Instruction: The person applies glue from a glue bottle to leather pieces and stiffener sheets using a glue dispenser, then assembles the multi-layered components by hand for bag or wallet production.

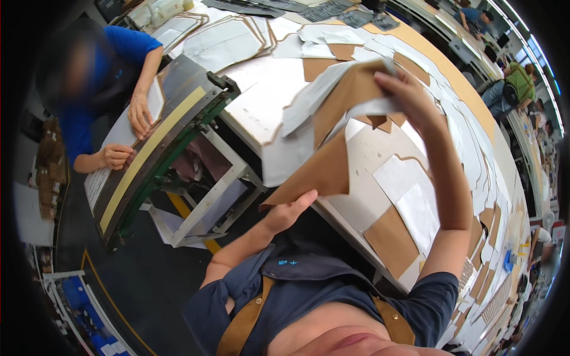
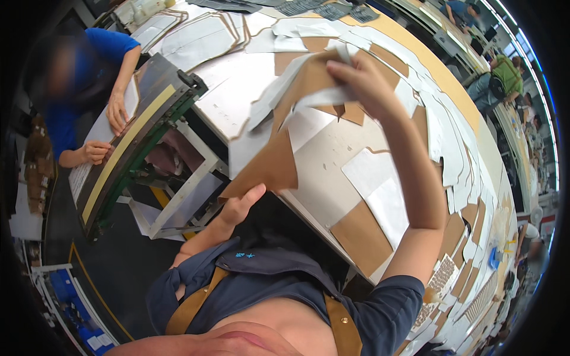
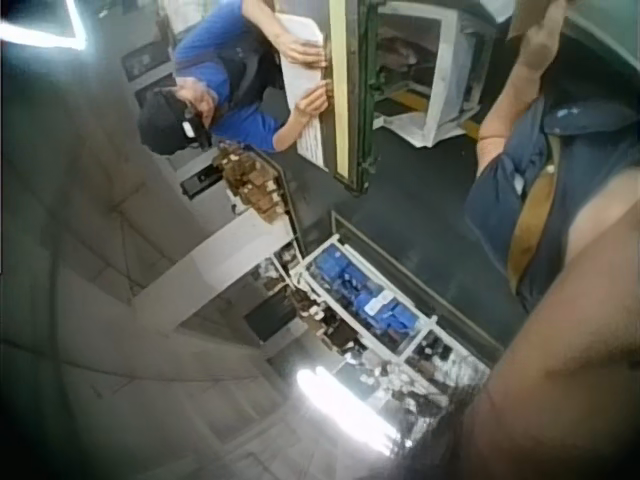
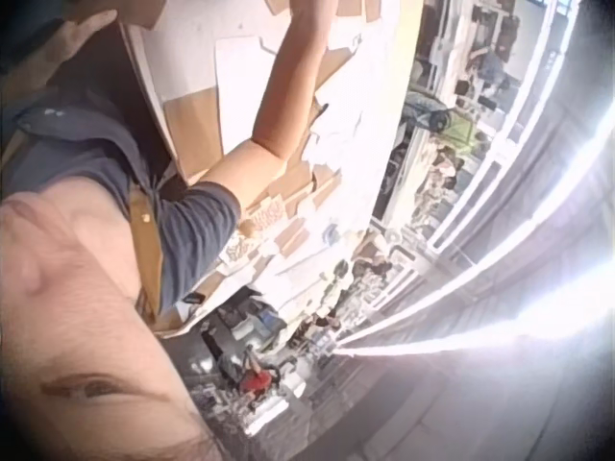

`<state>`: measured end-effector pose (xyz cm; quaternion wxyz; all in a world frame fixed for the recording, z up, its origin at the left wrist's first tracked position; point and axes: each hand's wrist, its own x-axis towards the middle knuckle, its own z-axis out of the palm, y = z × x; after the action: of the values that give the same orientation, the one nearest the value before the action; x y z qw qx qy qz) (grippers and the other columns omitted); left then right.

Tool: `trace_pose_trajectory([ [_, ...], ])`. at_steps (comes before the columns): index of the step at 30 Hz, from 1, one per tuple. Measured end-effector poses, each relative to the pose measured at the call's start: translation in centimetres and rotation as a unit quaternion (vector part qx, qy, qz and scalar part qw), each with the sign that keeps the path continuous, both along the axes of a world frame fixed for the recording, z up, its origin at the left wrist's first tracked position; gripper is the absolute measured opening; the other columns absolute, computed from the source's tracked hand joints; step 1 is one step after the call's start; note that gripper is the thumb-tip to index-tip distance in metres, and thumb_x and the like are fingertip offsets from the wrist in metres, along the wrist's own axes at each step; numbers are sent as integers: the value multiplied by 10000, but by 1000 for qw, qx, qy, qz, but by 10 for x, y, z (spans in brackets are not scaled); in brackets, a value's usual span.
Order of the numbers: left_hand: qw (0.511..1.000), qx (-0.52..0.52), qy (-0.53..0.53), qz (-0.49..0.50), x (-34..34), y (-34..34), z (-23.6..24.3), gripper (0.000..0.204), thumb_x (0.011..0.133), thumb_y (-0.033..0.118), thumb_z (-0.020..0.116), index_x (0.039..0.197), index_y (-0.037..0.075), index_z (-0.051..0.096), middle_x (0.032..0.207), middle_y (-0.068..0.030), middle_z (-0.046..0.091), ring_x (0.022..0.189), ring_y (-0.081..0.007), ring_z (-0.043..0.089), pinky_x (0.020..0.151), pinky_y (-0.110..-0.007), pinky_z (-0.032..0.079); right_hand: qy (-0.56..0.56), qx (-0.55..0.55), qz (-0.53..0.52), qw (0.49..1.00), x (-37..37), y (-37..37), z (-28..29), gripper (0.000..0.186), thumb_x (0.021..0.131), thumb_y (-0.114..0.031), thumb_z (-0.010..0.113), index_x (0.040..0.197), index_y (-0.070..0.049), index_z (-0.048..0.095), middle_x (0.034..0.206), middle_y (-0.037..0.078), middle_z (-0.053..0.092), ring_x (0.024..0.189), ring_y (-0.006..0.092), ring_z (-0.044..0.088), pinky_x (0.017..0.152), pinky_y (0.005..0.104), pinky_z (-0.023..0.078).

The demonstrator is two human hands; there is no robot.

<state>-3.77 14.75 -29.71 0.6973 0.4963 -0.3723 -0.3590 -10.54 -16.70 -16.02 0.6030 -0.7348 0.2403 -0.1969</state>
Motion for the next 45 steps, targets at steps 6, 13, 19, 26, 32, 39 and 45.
trace_pose_trajectory([
  [6,996,-58,-61,-32,46,-143,60,305,1010,177,609,1211,-50,638,1211,-74,665,1154,-139,603,989,-291,483,-40,-62,-6,997,-2,-157,62,311,1001,-258,634,1192,-15,618,1046,56,678,887,98,669,793,271,582],
  [13,994,-4,-109,-2,90,-310,95,448,940,447,632,1064,23,705,956,2,663,911,-96,582,799,-241,464,-201,-104,-166,960,-13,-237,68,287,1027,-214,564,1261,-52,597,971,37,659,770,114,601,652,296,516],
  [19,961,49,95,-253,72,-427,20,601,1034,455,512,1469,43,470,1448,-102,531,1408,-226,410,1157,-368,308,-184,131,-345,911,-88,-353,-49,367,1010,-300,607,1295,-70,590,1223,84,640,1100,246,635,908,418,556],
  [26,920,145,-173,-321,36,-312,-61,561,1028,383,553,1474,55,465,1462,-101,528,1342,-203,501,1099,-382,400,14,38,-293,955,-201,-254,-224,346,1015,-283,576,1223,-14,644,1140,56,671,1076,142,613,900,276,477],
  [32,949,134,-238,-159,60,-238,-96,506,982,232,616,1446,80,485,1438,-113,517,1335,-231,474,1087,-377,398,80,-95,-181,976,-269,-19,-174,238,1007,-113,565,1155,44,666,1086,85,709,1019,149,651,911,294,501],
  [39,989,138,32,49,126,-290,-137,755,926,223,678,1527,-6,283,1452,-224,403,1328,-276,432,1048,-369,395,115,-198,-392,891,-322,156,-161,183,959,-15,584,1099,34,691,1084,132,714,1017,215,667,910,316,499],
  [45,967,254,-4,-39,132,-326,-111,464,948,203,662,1323,-26,513,1027,-88,660,811,-112,620,601,-241,448,115,-226,-441,861,-340,208,-161,190,978,-23,556,1100,36,691,1031,114,721,984,192,671,896,304,498],
])
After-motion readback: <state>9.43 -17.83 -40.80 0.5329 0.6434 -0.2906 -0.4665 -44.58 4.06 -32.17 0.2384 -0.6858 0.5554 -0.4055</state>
